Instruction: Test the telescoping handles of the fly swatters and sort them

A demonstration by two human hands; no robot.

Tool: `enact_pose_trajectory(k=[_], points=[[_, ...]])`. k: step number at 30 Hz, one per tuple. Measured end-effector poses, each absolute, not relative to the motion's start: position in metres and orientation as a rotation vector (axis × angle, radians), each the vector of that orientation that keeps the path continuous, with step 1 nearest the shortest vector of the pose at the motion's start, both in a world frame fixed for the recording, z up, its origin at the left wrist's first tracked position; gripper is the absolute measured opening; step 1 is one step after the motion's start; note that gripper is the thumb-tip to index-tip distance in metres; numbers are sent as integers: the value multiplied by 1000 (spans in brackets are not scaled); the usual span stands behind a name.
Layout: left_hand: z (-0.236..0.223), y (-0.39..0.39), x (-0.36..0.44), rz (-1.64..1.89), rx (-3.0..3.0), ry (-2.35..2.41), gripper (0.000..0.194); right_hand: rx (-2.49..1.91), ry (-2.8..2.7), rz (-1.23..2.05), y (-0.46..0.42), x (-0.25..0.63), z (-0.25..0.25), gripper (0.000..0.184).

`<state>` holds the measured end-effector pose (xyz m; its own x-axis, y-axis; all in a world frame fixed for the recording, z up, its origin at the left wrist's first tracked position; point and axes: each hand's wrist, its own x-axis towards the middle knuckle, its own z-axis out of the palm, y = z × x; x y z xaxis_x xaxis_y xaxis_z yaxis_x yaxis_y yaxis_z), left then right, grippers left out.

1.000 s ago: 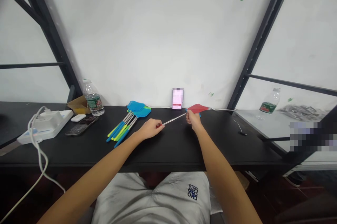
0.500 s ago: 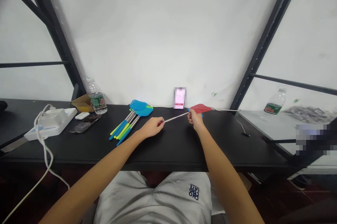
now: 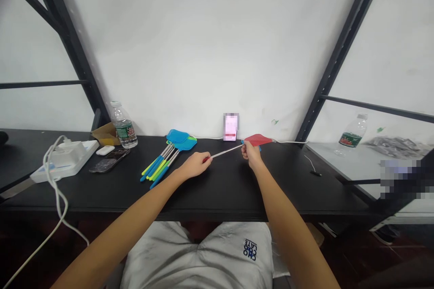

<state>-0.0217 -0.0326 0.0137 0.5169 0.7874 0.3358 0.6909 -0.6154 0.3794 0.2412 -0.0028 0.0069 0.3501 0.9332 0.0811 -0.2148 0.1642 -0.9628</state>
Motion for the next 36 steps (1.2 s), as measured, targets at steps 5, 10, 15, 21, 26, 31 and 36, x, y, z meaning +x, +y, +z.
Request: enact_pose_trajectory(k=[5,10,15,21,26,31,36], points=[[14,-32,-22,705,2558,1290,33,-1080,-845,980,-4,241,9,30],[13,-33,-22,717,2599,1307,33,-1109,-803,928,-5,240,11,31],[13,-38,-20,680,2643,1368,31,-1082,-858,915,-6,239,7,28],[10,-41,-16,660,2681,1416,27,-1103,-825,880,-6,236,5,30],[7,-40,-13,639,2726,1430,26,-1061,-813,885,-4,229,0,29],[5,-43,-9,687,2725,1425,25,-1044,-867,902,-7,209,-4,30],[7,-46,-5,725,2706,1454,25,-996,-920,934,-16,183,-3,29]])
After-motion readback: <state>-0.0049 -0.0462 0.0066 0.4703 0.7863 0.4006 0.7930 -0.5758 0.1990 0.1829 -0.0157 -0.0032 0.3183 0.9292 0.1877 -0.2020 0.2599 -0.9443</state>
